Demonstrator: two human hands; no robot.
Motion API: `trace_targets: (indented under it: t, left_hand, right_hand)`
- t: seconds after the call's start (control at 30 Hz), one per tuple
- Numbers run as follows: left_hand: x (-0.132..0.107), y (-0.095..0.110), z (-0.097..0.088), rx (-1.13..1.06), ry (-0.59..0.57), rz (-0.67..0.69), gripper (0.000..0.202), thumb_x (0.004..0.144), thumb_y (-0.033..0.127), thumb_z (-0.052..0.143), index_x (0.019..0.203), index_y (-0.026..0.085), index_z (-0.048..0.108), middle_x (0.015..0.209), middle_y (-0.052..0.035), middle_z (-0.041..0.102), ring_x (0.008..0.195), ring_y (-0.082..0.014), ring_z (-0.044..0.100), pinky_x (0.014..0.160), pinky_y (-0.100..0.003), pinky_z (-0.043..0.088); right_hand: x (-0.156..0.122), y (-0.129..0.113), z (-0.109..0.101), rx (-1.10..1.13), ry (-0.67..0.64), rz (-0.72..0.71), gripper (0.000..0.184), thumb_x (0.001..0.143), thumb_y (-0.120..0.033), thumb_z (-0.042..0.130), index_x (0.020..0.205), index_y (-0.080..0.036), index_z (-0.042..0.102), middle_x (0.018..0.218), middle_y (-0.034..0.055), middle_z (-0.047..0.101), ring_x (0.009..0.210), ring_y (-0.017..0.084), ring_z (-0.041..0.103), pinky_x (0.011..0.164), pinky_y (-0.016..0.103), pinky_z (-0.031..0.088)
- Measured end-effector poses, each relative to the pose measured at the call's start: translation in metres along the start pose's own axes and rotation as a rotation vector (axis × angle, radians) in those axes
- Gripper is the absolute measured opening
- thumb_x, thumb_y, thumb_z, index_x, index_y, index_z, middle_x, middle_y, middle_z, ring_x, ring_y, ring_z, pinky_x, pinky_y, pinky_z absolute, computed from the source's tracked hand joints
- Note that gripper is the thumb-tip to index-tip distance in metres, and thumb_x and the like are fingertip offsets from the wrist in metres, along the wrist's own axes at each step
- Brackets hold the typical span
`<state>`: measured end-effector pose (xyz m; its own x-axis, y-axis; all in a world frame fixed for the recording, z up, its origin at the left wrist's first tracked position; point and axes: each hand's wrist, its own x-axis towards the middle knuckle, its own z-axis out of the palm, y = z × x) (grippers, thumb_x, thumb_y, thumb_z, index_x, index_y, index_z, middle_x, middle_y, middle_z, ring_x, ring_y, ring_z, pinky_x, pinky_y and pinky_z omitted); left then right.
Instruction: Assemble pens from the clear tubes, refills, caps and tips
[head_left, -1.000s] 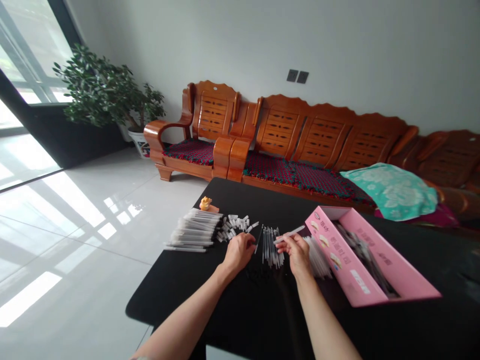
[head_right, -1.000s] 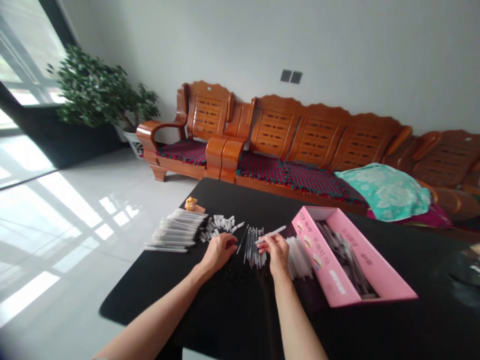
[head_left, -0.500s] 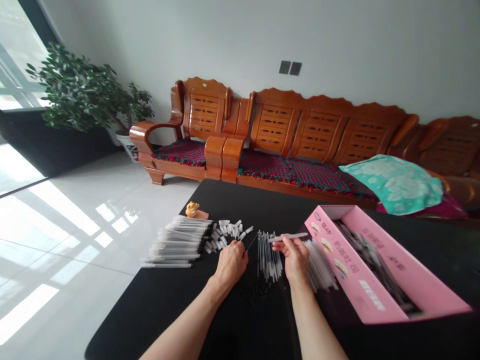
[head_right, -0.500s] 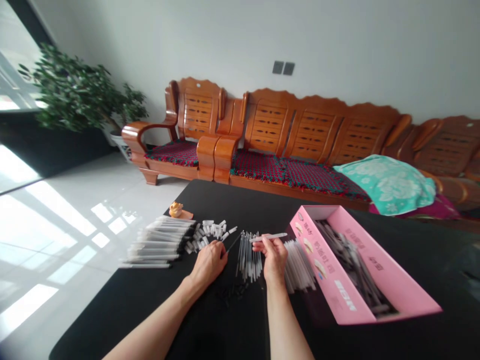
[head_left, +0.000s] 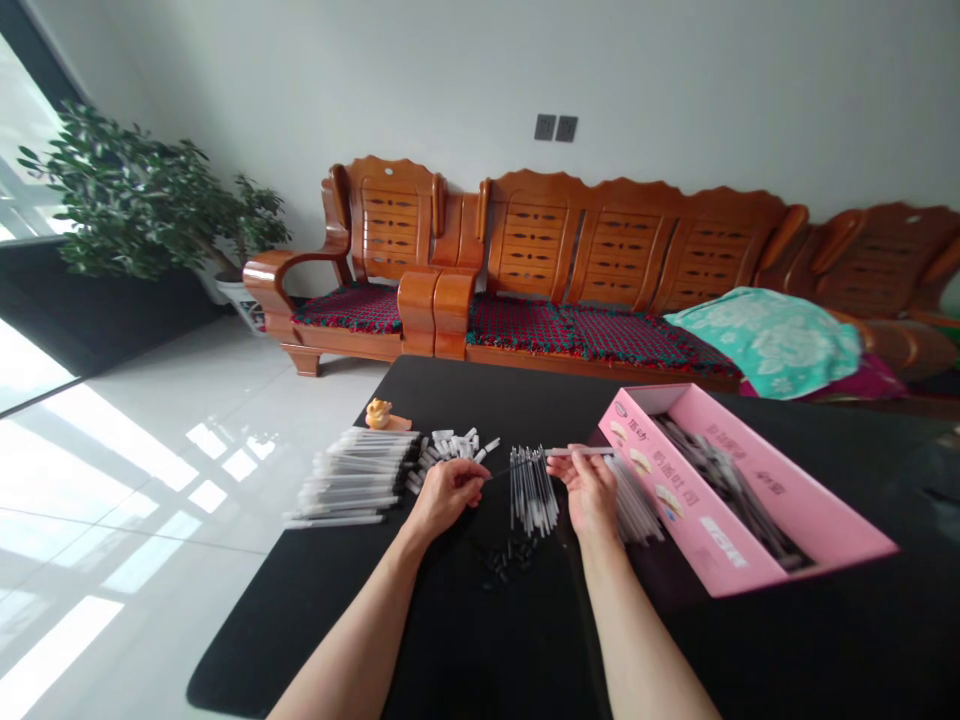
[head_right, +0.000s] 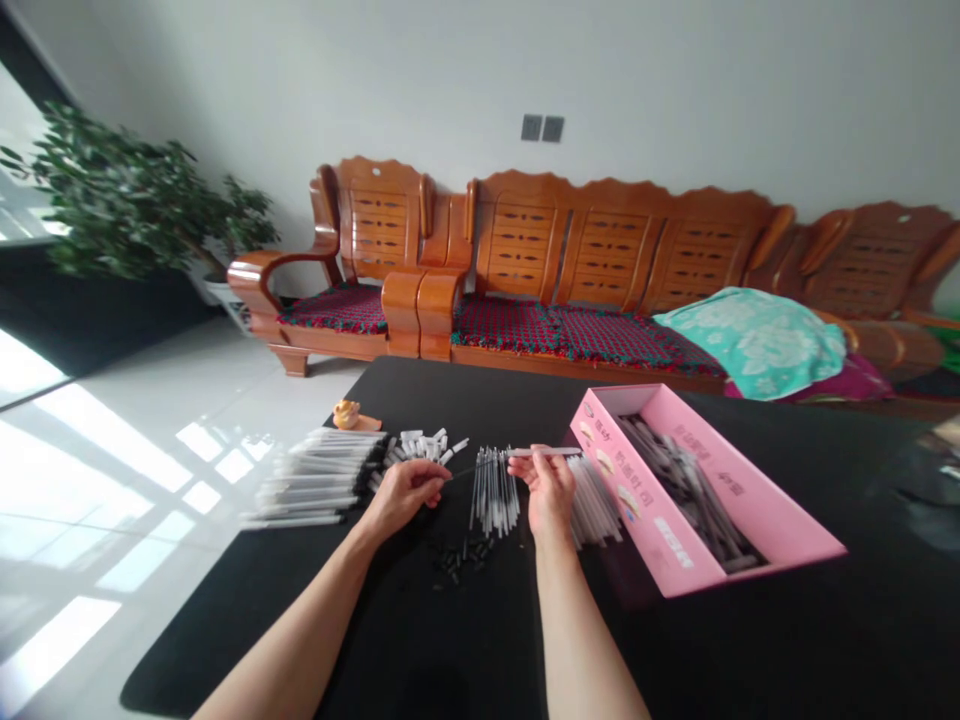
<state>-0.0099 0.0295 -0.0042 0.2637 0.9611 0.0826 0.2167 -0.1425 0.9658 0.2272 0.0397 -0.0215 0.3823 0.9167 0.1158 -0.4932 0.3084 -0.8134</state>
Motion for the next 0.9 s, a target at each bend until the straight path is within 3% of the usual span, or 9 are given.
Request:
trace_targets:
  t: [0.27, 0.7, 0.9]
  left_hand:
    - [0.004, -0.01, -0.005, -0.106, 0.018, -0.028, 0.023, 0.079, 0.029, 0.061, 0.091, 0.012, 0.07, 0.06, -0.0012, 0.062, 0.05, -0.0101, 0.056, 0.05, -0.018, 0.045]
    - [0.003, -0.005, 0.0, -0.186, 0.005, -0.046, 0.024, 0.078, 0.031, 0.065, 0.088, 0.01, 0.07, 0.059, -0.0013, 0.061, 0.049, -0.0084, 0.054, 0.049, -0.017, 0.045]
    - [0.001, 0.001, 0.004, -0.42, 0.005, -0.123, 0.033, 0.071, 0.035, 0.076, 0.09, 0.009, 0.066, 0.063, -0.0023, 0.064, 0.053, -0.0106, 0.059, 0.05, -0.02, 0.048]
  right_hand:
    - [0.0, -0.001, -0.002, -0.009, -0.023, 0.026, 0.027, 0.072, -0.03, 0.077, 0.089, -0.015, 0.063, 0.069, 0.0065, 0.074, 0.06, 0.02, 0.072, 0.053, 0.028, 0.059]
    - [-0.004, -0.005, 0.004, -0.034, -0.055, 0.103, 0.026, 0.069, -0.03, 0.078, 0.086, -0.015, 0.064, 0.066, 0.0062, 0.074, 0.055, 0.02, 0.071, 0.049, 0.027, 0.059]
    - [-0.006, -0.006, 0.003, -0.026, -0.125, 0.184, 0.021, 0.071, -0.027, 0.076, 0.084, -0.014, 0.067, 0.067, 0.0083, 0.075, 0.053, 0.019, 0.07, 0.048, 0.027, 0.059]
